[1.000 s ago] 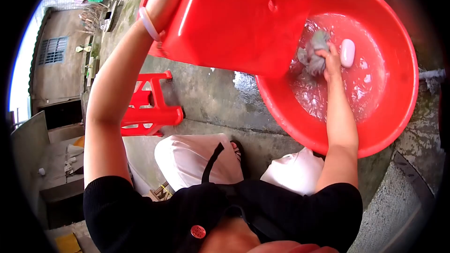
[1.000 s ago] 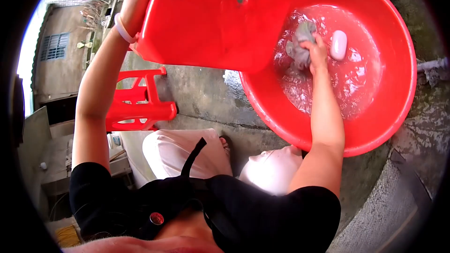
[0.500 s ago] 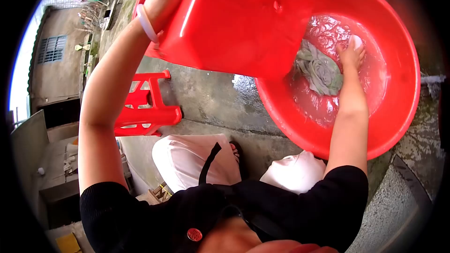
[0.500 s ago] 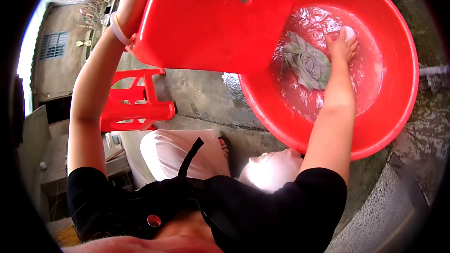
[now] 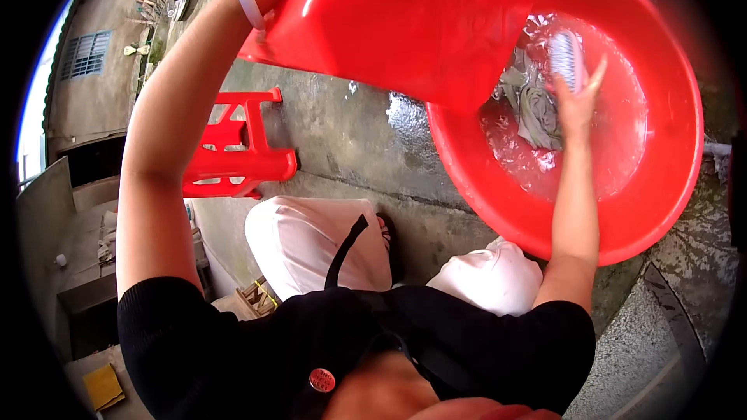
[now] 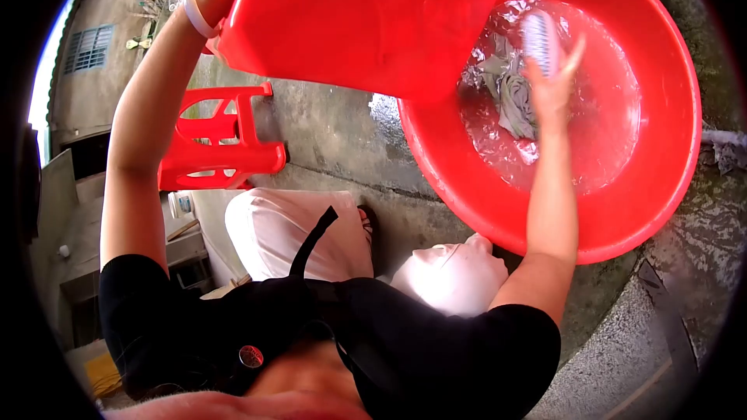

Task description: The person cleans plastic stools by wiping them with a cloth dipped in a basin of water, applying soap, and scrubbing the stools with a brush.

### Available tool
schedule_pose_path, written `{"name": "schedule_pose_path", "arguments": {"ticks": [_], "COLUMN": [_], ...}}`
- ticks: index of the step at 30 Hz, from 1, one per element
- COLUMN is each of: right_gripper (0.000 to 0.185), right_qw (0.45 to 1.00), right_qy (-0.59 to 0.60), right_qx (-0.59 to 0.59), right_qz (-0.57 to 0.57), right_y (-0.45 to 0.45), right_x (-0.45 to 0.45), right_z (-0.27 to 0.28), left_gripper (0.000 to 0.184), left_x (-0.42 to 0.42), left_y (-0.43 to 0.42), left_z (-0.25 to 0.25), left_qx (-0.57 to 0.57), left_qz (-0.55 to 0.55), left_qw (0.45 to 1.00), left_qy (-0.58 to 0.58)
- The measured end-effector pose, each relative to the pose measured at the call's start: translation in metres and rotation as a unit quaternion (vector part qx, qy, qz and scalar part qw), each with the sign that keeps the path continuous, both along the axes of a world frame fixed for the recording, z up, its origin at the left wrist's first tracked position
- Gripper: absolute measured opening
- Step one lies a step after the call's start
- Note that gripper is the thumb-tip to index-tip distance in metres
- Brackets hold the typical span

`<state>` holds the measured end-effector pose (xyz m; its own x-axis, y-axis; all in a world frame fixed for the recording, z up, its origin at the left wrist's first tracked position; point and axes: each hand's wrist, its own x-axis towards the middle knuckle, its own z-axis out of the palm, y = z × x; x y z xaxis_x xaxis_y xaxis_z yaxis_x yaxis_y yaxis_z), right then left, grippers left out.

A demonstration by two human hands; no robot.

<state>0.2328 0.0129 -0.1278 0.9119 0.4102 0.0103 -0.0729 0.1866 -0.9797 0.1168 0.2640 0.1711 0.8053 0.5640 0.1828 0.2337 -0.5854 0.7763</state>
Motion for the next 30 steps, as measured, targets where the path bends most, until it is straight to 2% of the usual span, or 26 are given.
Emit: {"name": "schedule_pose_path", "arguments": {"ticks": [2, 3, 6, 7, 8, 10, 12, 13, 14, 16, 17, 18, 20, 21, 24, 25, 26, 28, 29, 30], "right_gripper": [0.078, 0.072, 0.061, 0.056, 0.059, 0.063, 0.066, 0.067, 0.068, 0.070, 0.068, 0.066, 0.064, 0.061, 0.059, 0.058, 0.059, 0.060, 0.060, 0.061], "right_qw": [0.983, 0.970, 0.904, 0.912, 0.922, 0.899, 0.903, 0.900, 0.890, 0.873, 0.878, 0.875, 0.887, 0.886, 0.883, 0.877, 0.878, 0.886, 0.886, 0.887], "right_qy": [-0.176, -0.235, -0.417, -0.367, -0.327, -0.421, -0.425, -0.427, -0.449, -0.482, -0.474, -0.478, -0.457, -0.460, -0.468, -0.479, -0.476, -0.461, -0.461, -0.460], "right_qx": [0.032, 0.033, 0.064, 0.165, 0.205, 0.117, 0.014, -0.037, -0.022, 0.003, 0.024, 0.062, 0.045, 0.052, -0.005, 0.017, 0.038, 0.038, 0.020, 0.003], "right_qz": [0.047, 0.048, 0.073, 0.079, 0.043, 0.008, 0.058, 0.082, 0.079, 0.074, 0.062, 0.049, 0.045, 0.039, 0.030, 0.030, 0.037, 0.039, 0.037, 0.032], "right_y": [0.011, 0.017, 0.036, 0.051, 0.066, 0.061, 0.042, 0.038, 0.040, 0.048, 0.055, 0.064, 0.067, 0.068, 0.065, 0.066, 0.067, 0.066, 0.064, 0.063], "right_x": [-0.045, -0.061, -0.090, -0.100, -0.110, -0.104, -0.107, -0.107, -0.105, -0.107, -0.105, -0.100, -0.104, -0.106, -0.103, -0.103, -0.106, -0.102, -0.101, -0.100], "right_z": [0.052, 0.074, 0.119, 0.115, 0.095, 0.076, 0.033, 0.028, 0.026, 0.056, 0.077, 0.080, 0.054, 0.033, 0.037, 0.058, 0.072, 0.062, 0.053, 0.041], "left_gripper": [0.036, 0.035, 0.034, 0.034, 0.034, 0.034, 0.034, 0.035, 0.034, 0.034, 0.034, 0.034, 0.033, 0.031, 0.028, 0.027, 0.027, 0.026, 0.026, 0.027], "left_x": [0.000, 0.001, -0.006, -0.004, -0.001, 0.001, -0.003, -0.002, -0.001, 0.002, 0.005, 0.000, -0.015, -0.011, -0.002, -0.003, -0.007, -0.009, -0.006, -0.003], "left_y": [0.011, 0.012, -0.013, -0.011, -0.004, 0.007, 0.014, 0.008, 0.000, -0.021, -0.009, -0.001, 0.012, 0.010, 0.004, 0.003, 0.005, 0.011, 0.004, 0.006], "left_z": [0.010, 0.006, 0.020, 0.019, 0.016, 0.005, -0.006, -0.001, 0.004, 0.014, 0.008, 0.000, -0.015, -0.014, 0.005, 0.004, -0.004, -0.013, -0.012, -0.006], "left_qx": [-0.156, -0.113, -0.122, -0.133, -0.145, -0.163, -0.174, -0.175, -0.147, -0.094, -0.167, -0.167, -0.156, -0.084, -0.142, -0.168, -0.179, -0.189, -0.144, -0.160], "left_qz": [-0.043, -0.038, -0.048, -0.045, -0.041, -0.046, -0.064, -0.002, -0.012, -0.032, -0.048, -0.024, 0.019, 0.080, -0.035, -0.070, -0.056, -0.036, 0.060, 0.020], "left_qw": [0.986, 0.993, 0.989, 0.988, 0.987, 0.985, 0.983, 0.984, 0.988, 0.994, 0.981, 0.983, 0.987, 0.993, 0.989, 0.982, 0.982, 0.981, 0.988, 0.987], "left_qy": [0.051, 0.012, 0.075, 0.065, 0.056, 0.030, -0.005, 0.039, 0.039, 0.051, 0.084, 0.072, 0.039, -0.010, 0.023, 0.042, 0.038, 0.013, 0.006, 0.006]}}
